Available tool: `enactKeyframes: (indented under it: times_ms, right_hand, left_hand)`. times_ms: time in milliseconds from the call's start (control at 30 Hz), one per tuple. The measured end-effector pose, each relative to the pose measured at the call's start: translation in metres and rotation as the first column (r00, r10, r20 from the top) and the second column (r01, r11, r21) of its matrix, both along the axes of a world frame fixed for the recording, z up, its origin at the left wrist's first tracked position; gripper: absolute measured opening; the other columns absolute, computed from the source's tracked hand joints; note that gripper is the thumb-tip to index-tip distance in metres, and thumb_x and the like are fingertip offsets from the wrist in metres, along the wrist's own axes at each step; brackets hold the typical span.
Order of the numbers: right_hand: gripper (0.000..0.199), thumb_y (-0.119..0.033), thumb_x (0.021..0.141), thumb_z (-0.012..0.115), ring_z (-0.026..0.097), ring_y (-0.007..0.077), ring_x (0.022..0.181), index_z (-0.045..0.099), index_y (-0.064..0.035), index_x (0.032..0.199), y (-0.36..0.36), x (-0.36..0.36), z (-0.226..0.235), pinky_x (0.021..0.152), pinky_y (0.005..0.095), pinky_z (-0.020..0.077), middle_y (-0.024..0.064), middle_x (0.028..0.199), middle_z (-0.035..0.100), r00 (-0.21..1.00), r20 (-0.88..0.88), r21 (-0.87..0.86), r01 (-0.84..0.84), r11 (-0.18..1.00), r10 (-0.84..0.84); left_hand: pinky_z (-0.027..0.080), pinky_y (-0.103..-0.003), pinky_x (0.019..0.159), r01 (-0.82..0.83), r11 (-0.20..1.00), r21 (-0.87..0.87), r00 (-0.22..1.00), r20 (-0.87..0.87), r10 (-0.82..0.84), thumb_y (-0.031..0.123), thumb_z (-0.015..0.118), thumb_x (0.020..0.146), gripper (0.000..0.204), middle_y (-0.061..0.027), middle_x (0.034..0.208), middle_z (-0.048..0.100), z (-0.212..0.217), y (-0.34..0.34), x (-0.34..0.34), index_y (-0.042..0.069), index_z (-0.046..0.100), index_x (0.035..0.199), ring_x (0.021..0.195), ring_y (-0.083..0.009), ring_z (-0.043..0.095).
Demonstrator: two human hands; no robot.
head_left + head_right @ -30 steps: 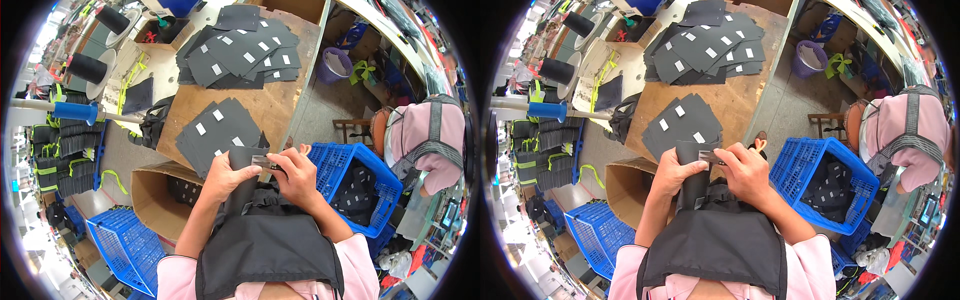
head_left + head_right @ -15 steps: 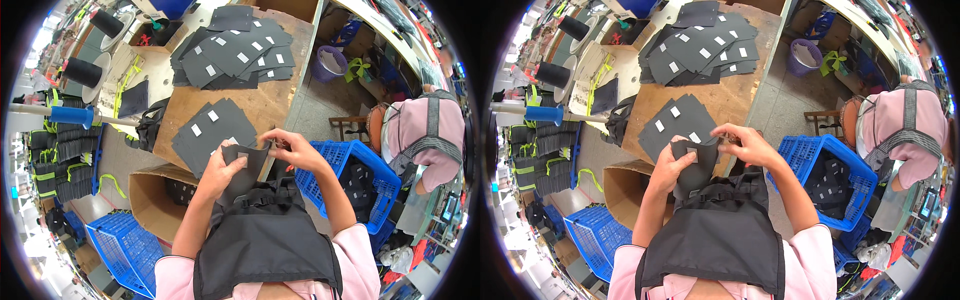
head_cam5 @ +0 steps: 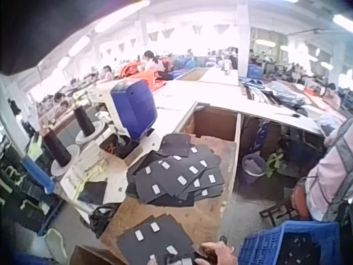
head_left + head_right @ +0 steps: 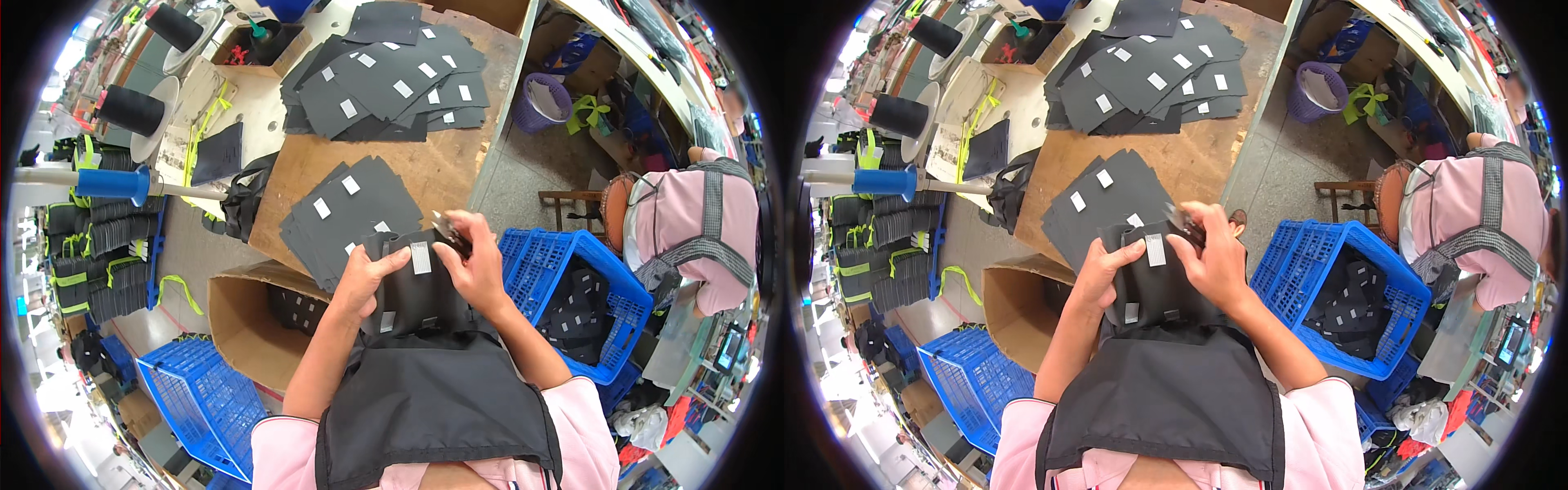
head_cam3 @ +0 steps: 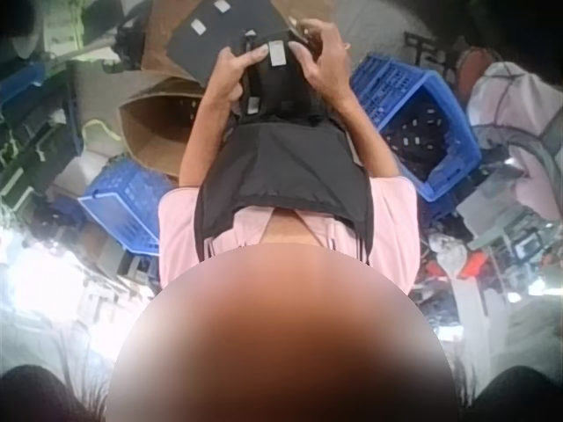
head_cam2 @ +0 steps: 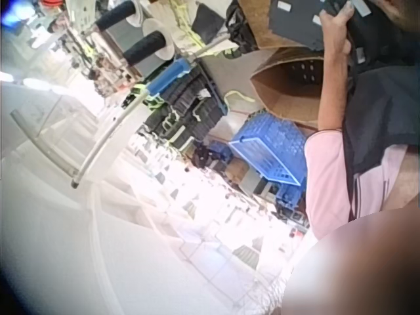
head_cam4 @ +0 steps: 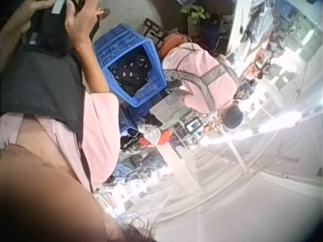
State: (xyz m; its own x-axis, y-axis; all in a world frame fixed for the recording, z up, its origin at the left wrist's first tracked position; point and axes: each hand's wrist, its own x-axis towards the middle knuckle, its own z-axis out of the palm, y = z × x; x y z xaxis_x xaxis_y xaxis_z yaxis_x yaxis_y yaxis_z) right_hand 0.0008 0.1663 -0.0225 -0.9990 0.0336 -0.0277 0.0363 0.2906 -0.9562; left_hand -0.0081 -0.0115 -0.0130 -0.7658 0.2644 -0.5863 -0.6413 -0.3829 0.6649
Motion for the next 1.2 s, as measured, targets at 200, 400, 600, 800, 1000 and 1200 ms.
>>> enactKeyframes:
  times_ms: [200, 400, 600, 800, 1000, 1200]
  right_hand:
    - [0.031, -0.007, 0.072, 0.070, 0.058, 0.0252, 0.071, 0.059, -0.0102, 0.101, 0.016, 0.001, 0.004, 0.060, 0.0337, 0.0467, 0.0071, 0.088, 0.054, 0.958, -0.215, 0.367, -0.099, 0.925, 0.188]
    - [0.031, -0.008, 0.067, 0.073, 0.056, 0.0248, 0.069, 0.062, -0.0105, 0.097, 0.024, -0.025, 0.003, 0.060, 0.0337, 0.0444, 0.0059, 0.085, 0.055, 0.887, -0.240, 0.477, -0.246, 0.844, 0.394]
    - [0.031, -0.009, 0.066, 0.073, 0.054, 0.0242, 0.067, 0.063, -0.0119, 0.095, 0.031, -0.044, 0.010, 0.060, 0.0339, 0.0437, 0.0041, 0.082, 0.055, 0.786, -0.258, 0.522, -0.376, 0.766, 0.562]
    - [0.028, -0.013, 0.065, 0.073, 0.053, 0.0210, 0.062, 0.062, -0.0120, 0.091, 0.033, -0.053, 0.022, 0.059, 0.0331, 0.0446, 0.0005, 0.080, 0.053, 0.677, -0.291, 0.621, -0.404, 0.671, 0.676]
    - [0.028, -0.013, 0.064, 0.073, 0.053, 0.0205, 0.063, 0.064, -0.0123, 0.090, 0.037, -0.055, 0.025, 0.059, 0.0319, 0.0443, 0.0002, 0.078, 0.054, 0.647, -0.306, 0.622, -0.420, 0.661, 0.699]
    - [0.025, -0.014, 0.066, 0.072, 0.054, 0.0210, 0.063, 0.062, -0.0119, 0.089, 0.039, -0.054, 0.027, 0.059, 0.0325, 0.0452, 0.0003, 0.079, 0.053, 0.638, -0.275, 0.644, -0.433, 0.631, 0.719]
  left_hand:
    - [0.052, -0.030, 0.072, -0.052, 0.992, -0.116, 0.999, 0.004, 0.053, 0.006, 0.068, 0.075, 0.025, -0.0095, 0.090, 0.066, -0.007, 0.002, -0.010, -0.004, 0.061, 0.097, 0.079, -0.0162, 0.063]
    - [0.051, -0.028, 0.070, 0.005, 0.991, -0.134, 1.000, 0.003, -0.004, 0.004, 0.067, 0.073, 0.023, -0.0083, 0.086, 0.065, -0.011, 0.000, -0.014, -0.003, 0.062, 0.094, 0.075, -0.0146, 0.062]
    - [0.050, -0.028, 0.070, 0.095, 0.991, -0.098, 0.995, 0.028, -0.092, 0.005, 0.067, 0.071, 0.023, -0.0080, 0.084, 0.064, -0.005, -0.008, -0.021, -0.003, 0.062, 0.092, 0.073, -0.0143, 0.062]
    - [0.050, -0.028, 0.069, 0.184, 0.975, -0.126, 0.983, 0.043, -0.180, 0.006, 0.067, 0.069, 0.024, -0.0083, 0.083, 0.064, 0.002, -0.009, -0.026, -0.003, 0.061, 0.091, 0.073, -0.0157, 0.062]
    - [0.050, -0.028, 0.069, 0.209, 0.976, -0.057, 0.975, 0.087, -0.204, 0.005, 0.067, 0.068, 0.027, -0.0083, 0.085, 0.063, 0.001, -0.011, -0.029, -0.002, 0.060, 0.093, 0.075, -0.0167, 0.062]
    - [0.049, -0.028, 0.071, 0.216, 0.976, -0.031, 0.973, 0.085, -0.213, 0.004, 0.066, 0.068, 0.029, -0.0091, 0.088, 0.063, 0.002, -0.010, -0.029, -0.002, 0.059, 0.096, 0.078, -0.0164, 0.062]
